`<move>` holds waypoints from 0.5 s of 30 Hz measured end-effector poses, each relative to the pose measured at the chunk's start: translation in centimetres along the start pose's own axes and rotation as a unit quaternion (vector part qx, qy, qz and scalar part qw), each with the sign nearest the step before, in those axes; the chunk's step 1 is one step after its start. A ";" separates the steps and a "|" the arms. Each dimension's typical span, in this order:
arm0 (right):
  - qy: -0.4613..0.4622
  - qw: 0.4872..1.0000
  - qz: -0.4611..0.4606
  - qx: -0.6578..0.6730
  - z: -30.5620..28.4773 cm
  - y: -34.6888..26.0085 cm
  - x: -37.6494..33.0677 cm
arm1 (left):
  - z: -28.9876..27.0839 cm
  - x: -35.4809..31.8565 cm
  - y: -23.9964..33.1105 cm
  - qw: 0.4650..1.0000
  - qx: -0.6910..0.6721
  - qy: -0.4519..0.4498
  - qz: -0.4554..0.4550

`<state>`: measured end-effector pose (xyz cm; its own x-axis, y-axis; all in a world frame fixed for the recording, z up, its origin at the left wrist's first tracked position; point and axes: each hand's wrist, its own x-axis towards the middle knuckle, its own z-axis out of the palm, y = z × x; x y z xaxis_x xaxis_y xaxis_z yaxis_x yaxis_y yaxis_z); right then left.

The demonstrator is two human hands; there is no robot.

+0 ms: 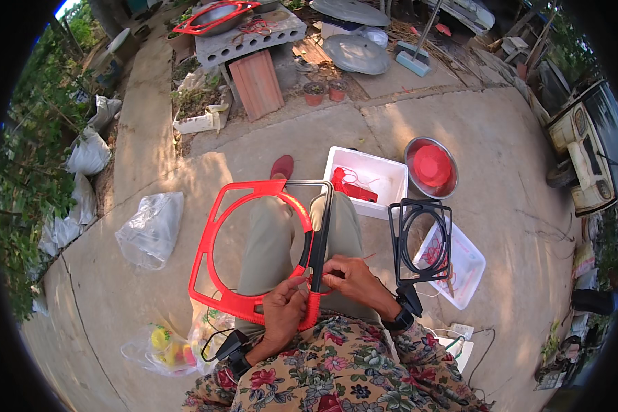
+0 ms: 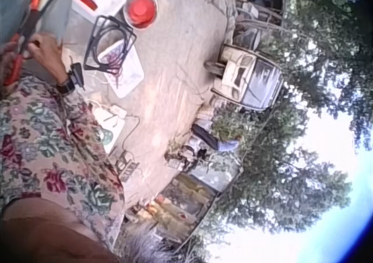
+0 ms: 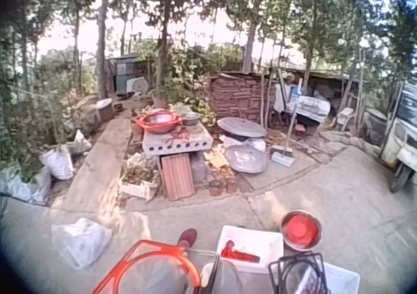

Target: Weaving red string onto a red plastic frame.

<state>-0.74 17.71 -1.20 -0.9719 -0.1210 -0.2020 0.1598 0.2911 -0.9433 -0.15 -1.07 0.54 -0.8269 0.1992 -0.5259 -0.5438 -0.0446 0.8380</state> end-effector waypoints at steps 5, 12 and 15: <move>-0.128 0.974 0.104 0.153 0.7 0.7 0.7 | -0.8 0.2 -1.0 0.996 0.064 -0.016 0.056; -0.185 0.936 0.154 0.256 0.8 1.7 1.0 | -1.5 0.9 -1.4 0.957 0.246 -0.052 0.143; -0.172 0.940 0.134 0.264 0.9 1.1 0.7 | -1.5 0.9 -1.4 0.944 0.285 -0.038 0.161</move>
<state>-1.12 17.08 -2.61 -0.7854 -0.4361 -0.4393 0.5430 -0.1445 -0.8272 -0.31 -2.26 -1.30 -0.9116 0.3358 -0.2371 -0.0829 0.4148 0.9061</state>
